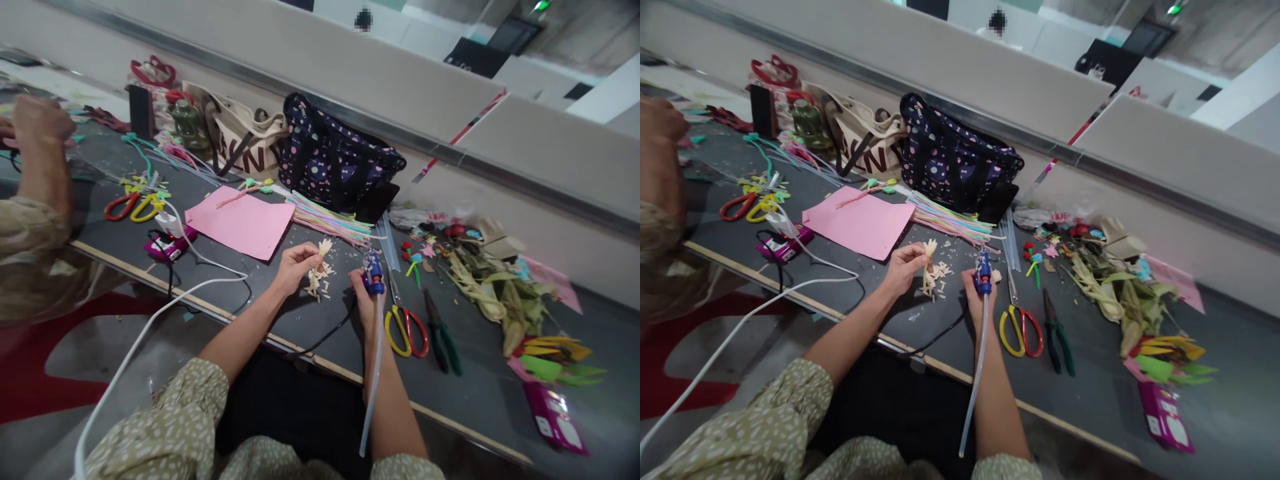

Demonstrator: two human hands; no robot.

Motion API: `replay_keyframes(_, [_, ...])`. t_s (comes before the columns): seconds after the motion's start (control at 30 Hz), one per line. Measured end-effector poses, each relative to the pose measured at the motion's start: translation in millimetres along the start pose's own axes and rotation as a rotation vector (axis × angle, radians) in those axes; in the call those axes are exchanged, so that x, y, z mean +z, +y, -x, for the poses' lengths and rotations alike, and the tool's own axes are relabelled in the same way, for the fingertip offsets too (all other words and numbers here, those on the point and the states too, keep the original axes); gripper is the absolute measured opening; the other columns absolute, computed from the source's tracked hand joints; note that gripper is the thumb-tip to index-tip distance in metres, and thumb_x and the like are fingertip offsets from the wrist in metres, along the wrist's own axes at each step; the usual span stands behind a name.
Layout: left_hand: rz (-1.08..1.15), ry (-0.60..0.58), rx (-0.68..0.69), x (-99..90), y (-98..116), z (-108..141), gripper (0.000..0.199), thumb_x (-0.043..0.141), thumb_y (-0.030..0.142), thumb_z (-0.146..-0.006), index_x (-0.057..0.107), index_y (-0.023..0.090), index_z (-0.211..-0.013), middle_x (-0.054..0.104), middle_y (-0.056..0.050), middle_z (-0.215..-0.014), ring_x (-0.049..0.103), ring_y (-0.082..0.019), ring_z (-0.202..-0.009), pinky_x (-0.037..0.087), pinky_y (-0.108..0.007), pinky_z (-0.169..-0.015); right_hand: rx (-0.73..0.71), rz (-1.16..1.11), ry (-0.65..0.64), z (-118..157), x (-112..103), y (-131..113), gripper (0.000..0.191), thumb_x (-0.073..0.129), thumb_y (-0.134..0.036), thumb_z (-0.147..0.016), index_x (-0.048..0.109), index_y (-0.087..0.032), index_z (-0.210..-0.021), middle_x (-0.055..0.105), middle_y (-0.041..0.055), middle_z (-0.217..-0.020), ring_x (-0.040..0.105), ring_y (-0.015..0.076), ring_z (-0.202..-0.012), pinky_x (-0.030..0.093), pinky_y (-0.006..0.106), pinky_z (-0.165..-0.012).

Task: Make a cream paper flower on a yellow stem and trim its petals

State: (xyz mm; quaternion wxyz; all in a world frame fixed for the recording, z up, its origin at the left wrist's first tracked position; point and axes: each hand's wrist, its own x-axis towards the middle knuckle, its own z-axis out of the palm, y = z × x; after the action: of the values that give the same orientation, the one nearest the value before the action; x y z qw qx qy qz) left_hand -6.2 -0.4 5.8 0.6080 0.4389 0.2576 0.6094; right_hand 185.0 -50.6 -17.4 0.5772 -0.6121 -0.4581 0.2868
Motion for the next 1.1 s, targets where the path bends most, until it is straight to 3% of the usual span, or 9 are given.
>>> replay_keyframes(0.4, [0.062, 0.035, -0.156, 0.8, -1.3, -0.2, 0.037, 0.087, 0.041, -0.06, 0.064, 0.016, -0.074, 0.063, 0.003, -0.06, 0.058, -0.01, -0.053, 0.048, -0.024, -0.058, 0.019, 0.02, -0.013, 3.5, 0.4, -3.7, 0.039, 0.074, -0.054, -0.075, 0.065, -0.019, -0.089, 0.067, 0.0032, -0.083, 0.059, 0.0174, -0.069, 0.05, 0.034, -0.07])
replay_keyframes(0.67, [0.102, 0.031, -0.245, 3.7, 1.9, 1.1, 0.039, 0.089, 0.039, -0.058, 0.062, 0.014, -0.072, 0.056, 0.006, -0.055, 0.041, -0.003, -0.044, 0.032, -0.016, -0.043, 0.004, 0.028, -0.029, 4.6, 1.2, -3.9, 0.033, 0.073, -0.05, -0.076, 0.066, -0.019, -0.086, 0.065, 0.001, -0.076, 0.057, 0.016, -0.065, 0.048, 0.032, -0.067])
replay_keyframes(0.83, [0.112, -0.007, -0.319, 5.8, 4.2, 2.0, 0.04, 0.088, 0.041, -0.061, 0.061, 0.014, -0.075, 0.068, 0.001, -0.066, 0.045, -0.003, -0.042, 0.033, -0.017, -0.039, 0.022, -0.01, 0.0, 6.3, 4.3, -14.1, 0.034, 0.075, -0.05, -0.075, 0.065, -0.02, -0.084, 0.066, 0.0016, -0.077, 0.057, 0.0157, -0.063, 0.047, 0.032, -0.065])
replay_keyframes(1.1, [0.195, -0.008, -0.409, 5.0, -1.2, -2.8, 0.048, 0.094, 0.039, -0.051, 0.062, 0.013, -0.077, 0.067, 0.001, -0.062, 0.051, -0.005, -0.044, 0.033, -0.016, -0.039, 0.048, -0.067, -0.028, 12.7, 3.9, -24.5, 0.043, 0.065, -0.061, -0.082, 0.068, -0.018, -0.085, 0.059, -0.0001, -0.069, 0.054, 0.0134, -0.061, 0.044, 0.026, -0.059])
